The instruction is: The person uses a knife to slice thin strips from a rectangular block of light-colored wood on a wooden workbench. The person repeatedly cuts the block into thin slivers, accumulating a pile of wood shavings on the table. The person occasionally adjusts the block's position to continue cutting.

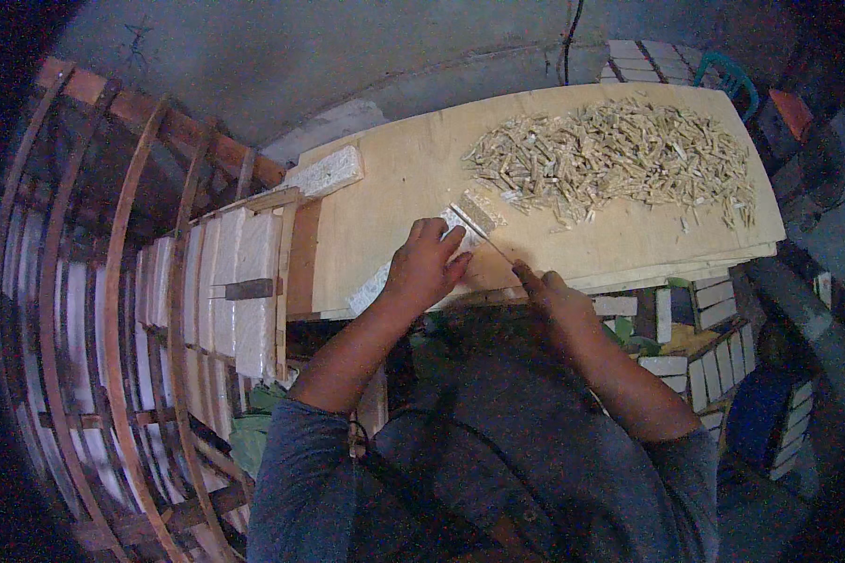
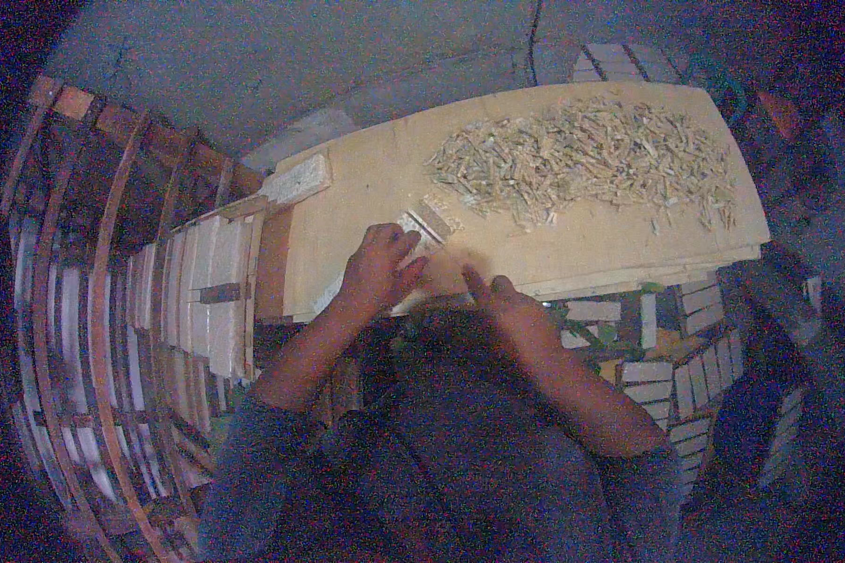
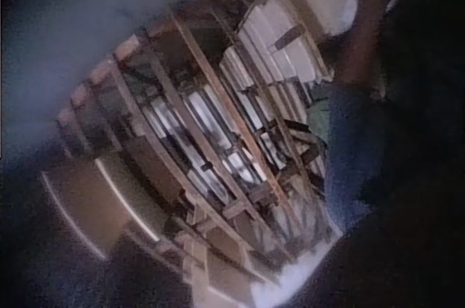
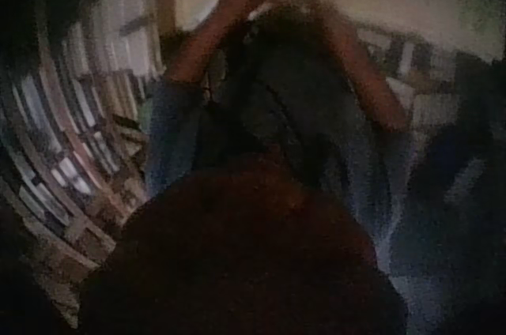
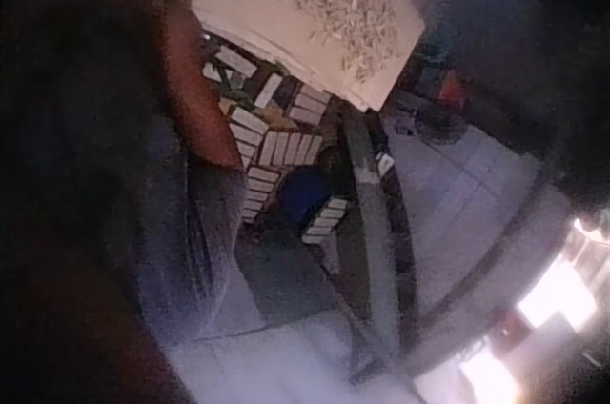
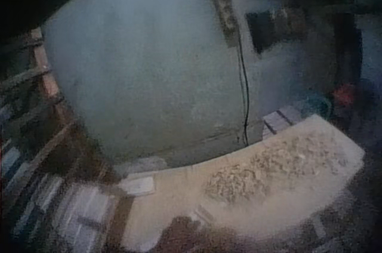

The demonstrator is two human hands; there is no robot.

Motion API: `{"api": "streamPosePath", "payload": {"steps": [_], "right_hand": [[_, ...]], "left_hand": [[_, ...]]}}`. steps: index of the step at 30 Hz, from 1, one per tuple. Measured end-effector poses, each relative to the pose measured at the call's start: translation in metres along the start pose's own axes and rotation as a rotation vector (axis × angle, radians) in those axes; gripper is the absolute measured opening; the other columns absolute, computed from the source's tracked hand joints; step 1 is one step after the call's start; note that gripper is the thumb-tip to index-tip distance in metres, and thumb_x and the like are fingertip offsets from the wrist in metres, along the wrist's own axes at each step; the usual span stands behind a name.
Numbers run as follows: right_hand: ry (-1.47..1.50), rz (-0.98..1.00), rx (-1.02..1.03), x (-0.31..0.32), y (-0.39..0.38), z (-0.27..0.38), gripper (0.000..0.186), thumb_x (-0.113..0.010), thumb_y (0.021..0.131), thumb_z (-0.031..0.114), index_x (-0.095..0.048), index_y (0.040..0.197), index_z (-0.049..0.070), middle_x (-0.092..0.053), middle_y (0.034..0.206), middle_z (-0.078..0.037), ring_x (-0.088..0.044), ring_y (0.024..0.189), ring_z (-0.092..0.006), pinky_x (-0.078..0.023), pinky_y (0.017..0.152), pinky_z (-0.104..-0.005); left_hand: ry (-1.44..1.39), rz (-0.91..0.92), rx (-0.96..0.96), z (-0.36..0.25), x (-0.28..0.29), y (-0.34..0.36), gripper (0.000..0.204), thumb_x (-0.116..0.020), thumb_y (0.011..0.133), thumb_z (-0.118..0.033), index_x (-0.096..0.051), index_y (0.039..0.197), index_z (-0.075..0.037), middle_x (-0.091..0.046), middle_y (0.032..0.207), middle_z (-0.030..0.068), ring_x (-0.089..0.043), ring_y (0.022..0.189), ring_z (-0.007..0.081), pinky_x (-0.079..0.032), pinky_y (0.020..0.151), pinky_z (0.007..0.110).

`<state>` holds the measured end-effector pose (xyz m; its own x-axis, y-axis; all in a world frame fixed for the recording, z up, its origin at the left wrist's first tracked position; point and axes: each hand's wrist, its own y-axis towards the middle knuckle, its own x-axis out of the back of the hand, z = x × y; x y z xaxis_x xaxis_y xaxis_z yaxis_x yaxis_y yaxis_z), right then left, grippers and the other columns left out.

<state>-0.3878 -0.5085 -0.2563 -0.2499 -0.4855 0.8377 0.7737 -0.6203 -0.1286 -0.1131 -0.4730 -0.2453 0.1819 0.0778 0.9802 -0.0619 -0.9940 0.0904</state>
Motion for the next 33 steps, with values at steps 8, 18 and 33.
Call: {"api": "streamPosePath", "payload": {"steps": [8, 18, 33], "right_hand": [[0.059, -0.214, 0.126, -0.025, 0.037, 0.008, 0.072, -0.065, 0.093, 0.013, -0.039, 0.160, 0.013, -0.062, 0.111, -0.025, -0.071, 0.081, -0.0443, -0.058, 0.067, -0.0561], [0.015, 0.006, 0.040, -0.036, 0.039, -0.009, 0.081, -0.066, 0.090, 0.009, -0.032, 0.163, 0.012, -0.063, 0.115, -0.027, -0.071, 0.089, -0.0468, -0.059, 0.078, -0.0541], [0.055, -0.112, 0.078, -0.016, 0.031, 0.015, 0.078, -0.065, 0.091, 0.008, -0.035, 0.163, 0.016, -0.061, 0.114, -0.026, -0.070, 0.086, -0.0467, -0.058, 0.069, -0.0542]], "left_hand": [[0.024, 0.022, -0.011, -0.001, 0.001, -0.001, 0.044, -0.075, 0.092, -0.031, -0.066, 0.129, -0.010, -0.060, 0.128, 0.0190, -0.055, 0.125, 0.0407, -0.059, 0.093, 0.051], [0.022, -0.040, -0.010, -0.002, -0.001, -0.006, 0.041, -0.075, 0.092, -0.029, -0.066, 0.127, -0.009, -0.062, 0.125, 0.0200, -0.058, 0.121, 0.0413, -0.057, 0.095, 0.050], [0.046, -0.009, -0.007, -0.006, 0.002, -0.007, 0.040, -0.074, 0.091, -0.026, -0.066, 0.127, -0.010, -0.060, 0.123, 0.0173, -0.057, 0.118, 0.0391, -0.057, 0.093, 0.049]]}}
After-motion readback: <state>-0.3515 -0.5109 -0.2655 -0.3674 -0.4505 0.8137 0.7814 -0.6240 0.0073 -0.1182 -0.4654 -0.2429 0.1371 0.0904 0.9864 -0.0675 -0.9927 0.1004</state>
